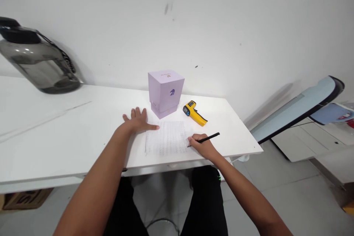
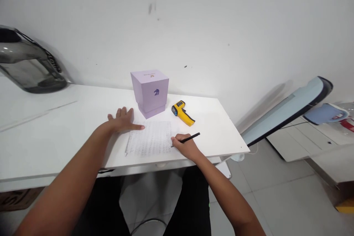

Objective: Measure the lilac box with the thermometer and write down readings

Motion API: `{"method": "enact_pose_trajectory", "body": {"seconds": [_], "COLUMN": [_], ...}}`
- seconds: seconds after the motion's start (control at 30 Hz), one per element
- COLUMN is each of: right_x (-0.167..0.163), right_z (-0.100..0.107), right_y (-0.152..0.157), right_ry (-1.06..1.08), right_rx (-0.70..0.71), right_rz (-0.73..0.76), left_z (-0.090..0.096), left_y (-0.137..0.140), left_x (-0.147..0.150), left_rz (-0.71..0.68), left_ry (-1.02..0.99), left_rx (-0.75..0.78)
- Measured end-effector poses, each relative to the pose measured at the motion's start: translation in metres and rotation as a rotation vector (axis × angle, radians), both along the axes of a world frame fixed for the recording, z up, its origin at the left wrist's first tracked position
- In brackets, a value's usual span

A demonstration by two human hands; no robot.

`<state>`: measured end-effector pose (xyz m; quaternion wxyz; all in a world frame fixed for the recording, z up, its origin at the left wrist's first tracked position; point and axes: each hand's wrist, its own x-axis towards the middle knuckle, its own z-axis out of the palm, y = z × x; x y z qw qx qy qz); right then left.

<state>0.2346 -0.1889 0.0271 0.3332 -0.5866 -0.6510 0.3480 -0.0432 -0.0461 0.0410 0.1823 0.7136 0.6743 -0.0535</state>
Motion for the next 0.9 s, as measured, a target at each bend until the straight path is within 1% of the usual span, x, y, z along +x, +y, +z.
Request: {"method": "enact_pose_trajectory", "body": {"seconds": [0.1, 0.27, 0.33, 0.47, 0.63, 0.9], "right_x": [0.000, 0.000, -0.001, -0.003, -0.005, -0.006], "right_z": [0.000, -0.001, -0.002, -0.001, 0.002, 0.001], "right_y": [0.000, 0.000, -0.001, -0.002, -0.003, -0.002], "right_ry": [0.010, 0.037, 0.054, 0.079, 0.068, 0.084], "right_rx": [0.017, 0.046, 0.055, 0.063, 0.091, 0.069], "right_rz": [0.005, 0.021, 0.026, 0.026, 0.032, 0.032], "left_z": [0.001, -0.004, -0.004, -0.003, -0.003, -0.001], "left_y": [-0.004, -0.016, -0.019, -0.021, -0.014, -0.006], "left_x": [0.001, 0.002, 0.001, -0.001, -0.006, -0.007], "left_rz": [-0.003, -0.010, -0.020, -0.042, -0.067, -0.080], "left_ry": [-0.003, 0.004, 0.004, 0.014, 0.025, 0.099], "left_rx": [0.000, 0.116, 0.125, 0.105, 0.097, 0.015]}}
